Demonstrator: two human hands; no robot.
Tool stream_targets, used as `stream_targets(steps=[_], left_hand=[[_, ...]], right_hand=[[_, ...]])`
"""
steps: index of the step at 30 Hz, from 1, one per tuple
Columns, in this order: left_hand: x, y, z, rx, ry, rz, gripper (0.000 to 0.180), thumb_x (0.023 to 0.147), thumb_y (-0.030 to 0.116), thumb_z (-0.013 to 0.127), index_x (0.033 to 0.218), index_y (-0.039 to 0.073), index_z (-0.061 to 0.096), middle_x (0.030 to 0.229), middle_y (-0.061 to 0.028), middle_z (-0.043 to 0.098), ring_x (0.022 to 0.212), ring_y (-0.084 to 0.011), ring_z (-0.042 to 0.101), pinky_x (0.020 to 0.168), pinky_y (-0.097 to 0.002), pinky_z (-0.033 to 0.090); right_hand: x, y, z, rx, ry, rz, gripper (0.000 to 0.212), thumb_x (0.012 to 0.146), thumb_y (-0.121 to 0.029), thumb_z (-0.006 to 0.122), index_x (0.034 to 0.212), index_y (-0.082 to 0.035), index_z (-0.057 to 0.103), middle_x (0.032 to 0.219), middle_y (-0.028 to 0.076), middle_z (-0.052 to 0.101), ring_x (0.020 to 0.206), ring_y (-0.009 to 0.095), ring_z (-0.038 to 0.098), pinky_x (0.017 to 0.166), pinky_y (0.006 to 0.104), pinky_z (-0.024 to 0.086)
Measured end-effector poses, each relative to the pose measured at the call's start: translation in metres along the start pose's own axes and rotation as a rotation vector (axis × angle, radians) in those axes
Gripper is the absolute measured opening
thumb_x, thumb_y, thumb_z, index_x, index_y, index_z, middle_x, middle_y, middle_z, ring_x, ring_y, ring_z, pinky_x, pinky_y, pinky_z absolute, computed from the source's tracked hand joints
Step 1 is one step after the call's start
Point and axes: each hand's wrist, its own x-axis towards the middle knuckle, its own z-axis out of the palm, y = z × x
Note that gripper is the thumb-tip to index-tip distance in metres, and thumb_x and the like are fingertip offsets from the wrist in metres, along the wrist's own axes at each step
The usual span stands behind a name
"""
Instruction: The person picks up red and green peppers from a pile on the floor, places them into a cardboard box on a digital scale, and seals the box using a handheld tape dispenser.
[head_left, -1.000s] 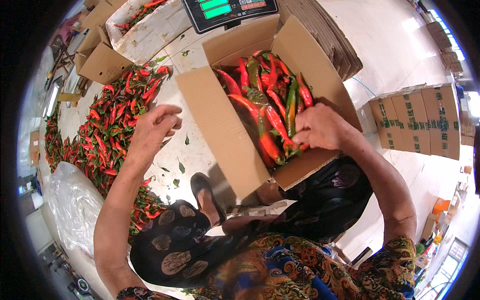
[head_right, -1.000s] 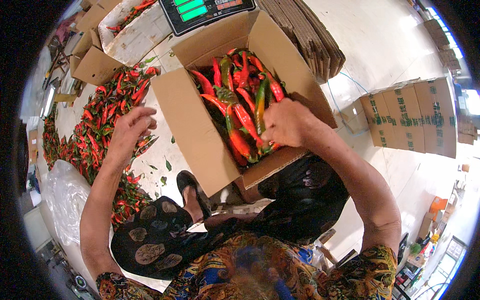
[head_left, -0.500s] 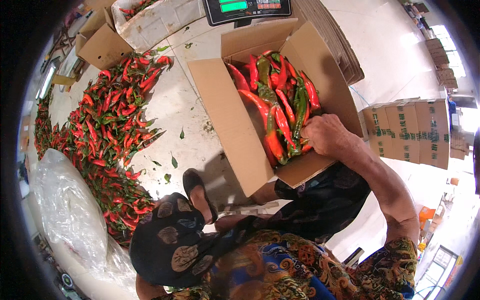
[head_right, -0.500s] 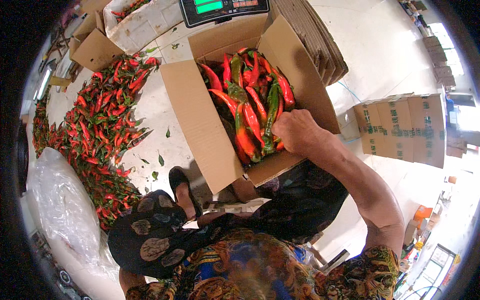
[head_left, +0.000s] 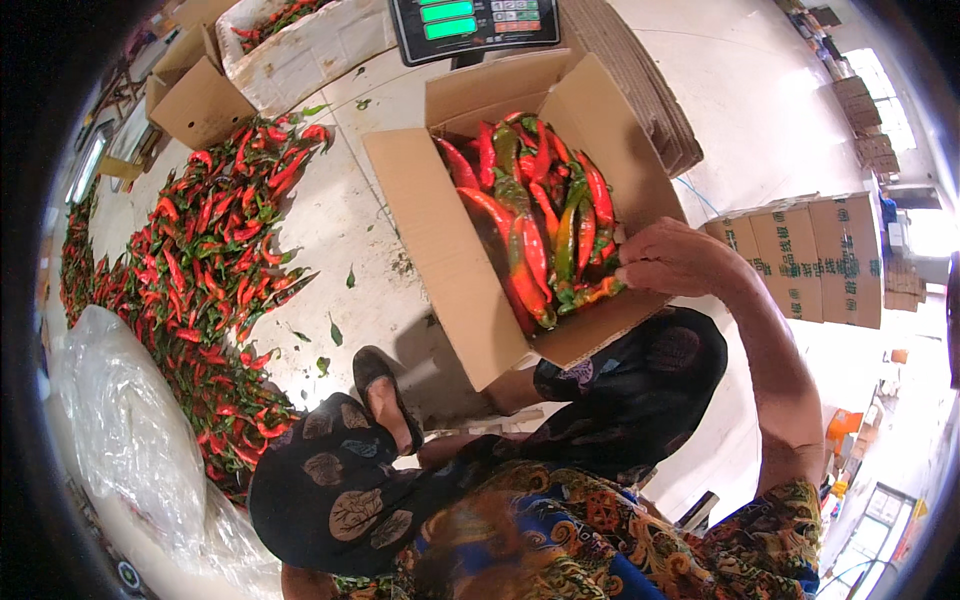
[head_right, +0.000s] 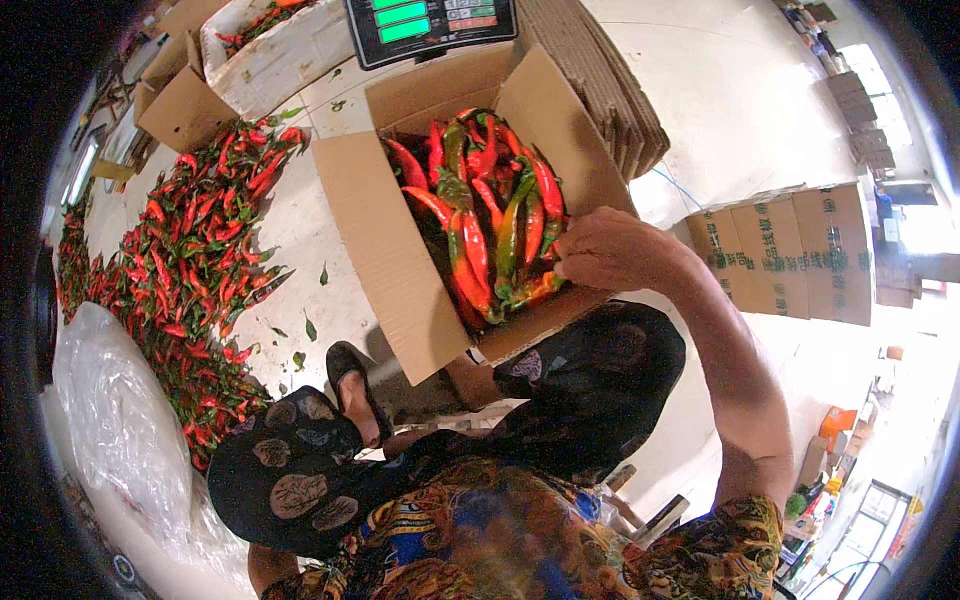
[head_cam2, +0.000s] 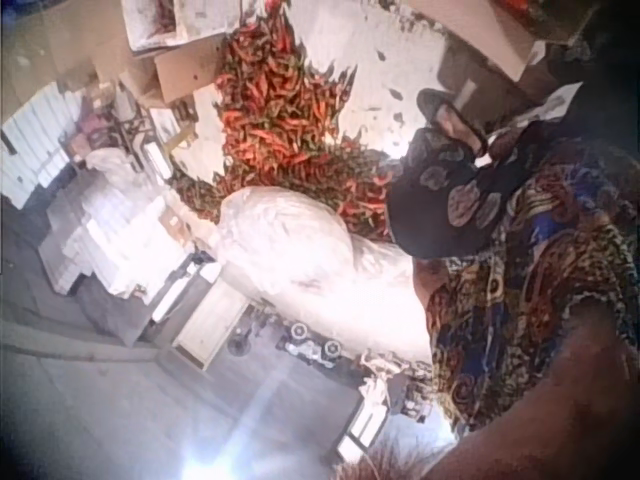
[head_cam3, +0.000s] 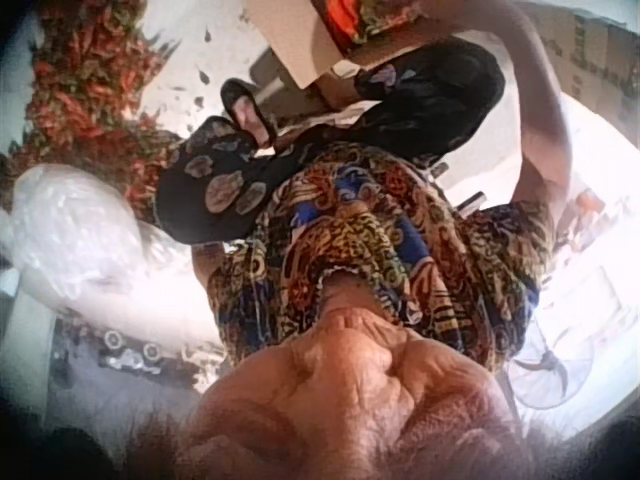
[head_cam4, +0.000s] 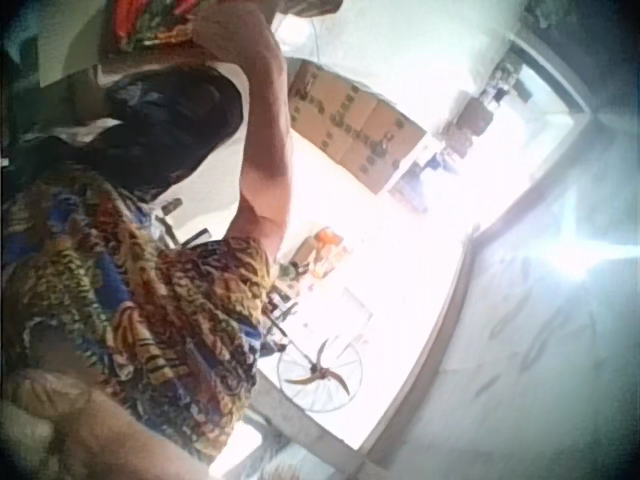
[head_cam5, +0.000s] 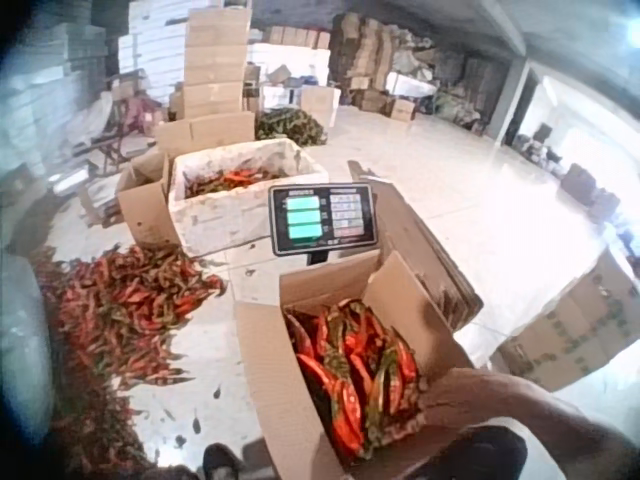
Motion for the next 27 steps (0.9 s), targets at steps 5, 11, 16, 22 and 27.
stream_targets(steps=[5, 11, 16, 22, 27], left_hand=[[0.001, 0.0, -0.004, 0.018, 0.014, -0.005, 0.038, 0.092, 0.033, 0.058, 0.117, 0.004, 0.061, 0.098, -0.0087, 0.066, 0.087, -0.0169, 0.064, 0.076, -0.0284, 0.051], [0.0, 0.004, -0.003, 0.003, 0.008, -0.009, 0.039, 0.092, 0.034, 0.057, 0.117, 0.005, 0.061, 0.098, -0.0087, 0.066, 0.087, -0.0172, 0.064, 0.076, -0.0285, 0.051], [-0.001, 0.002, -0.009, -0.003, 0.013, -0.017, 0.04, 0.092, 0.035, 0.057, 0.118, 0.005, 0.061, 0.098, -0.0087, 0.066, 0.087, -0.0175, 0.064, 0.076, -0.0286, 0.051], [-0.003, -0.001, -0.013, -0.022, 0.021, -0.028, 0.041, 0.092, 0.036, 0.057, 0.118, 0.005, 0.061, 0.099, -0.0087, 0.065, 0.087, -0.0178, 0.064, 0.077, -0.0287, 0.051], [-0.001, -0.001, -0.018, -0.065, 0.014, -0.011, 0.042, 0.092, 0.037, 0.056, 0.118, 0.005, 0.061, 0.099, -0.0087, 0.065, 0.087, -0.0181, 0.063, 0.077, -0.0288, 0.051]], right_hand=[[0.016, -0.007, -0.001, 0.194, -0.334, 0.475, 0.034, 0.086, -0.028, 0.059, 0.071, 0.003, 0.063, 0.068, 0.017, 0.064, 0.066, 0.037, 0.061, 0.067, 0.0417, 0.05], [0.021, 0.013, 0.012, -0.109, -0.027, 0.329, 0.026, 0.083, -0.026, 0.064, 0.081, 0.0, 0.067, 0.078, 0.021, 0.065, 0.075, 0.039, 0.062, 0.066, 0.0439, 0.048], [0.034, -0.004, 0.01, 0.129, -0.295, 0.244, 0.025, 0.076, -0.024, 0.073, 0.09, -0.003, 0.07, 0.083, 0.016, 0.069, 0.079, 0.03, 0.068, 0.07, 0.0386, 0.05], [0.028, 0.0, 0.021, 0.164, -0.447, 0.184, 0.028, 0.073, -0.022, 0.075, 0.094, -0.004, 0.071, 0.086, 0.013, 0.072, 0.081, 0.025, 0.069, 0.071, 0.0341, 0.051], [0.023, 0.01, 0.031, 0.272, -0.332, 0.164, 0.021, 0.08, -0.02, 0.068, 0.092, -0.003, 0.072, 0.077, 0.009, 0.07, 0.069, 0.019, 0.066, 0.064, 0.0315, 0.05]])
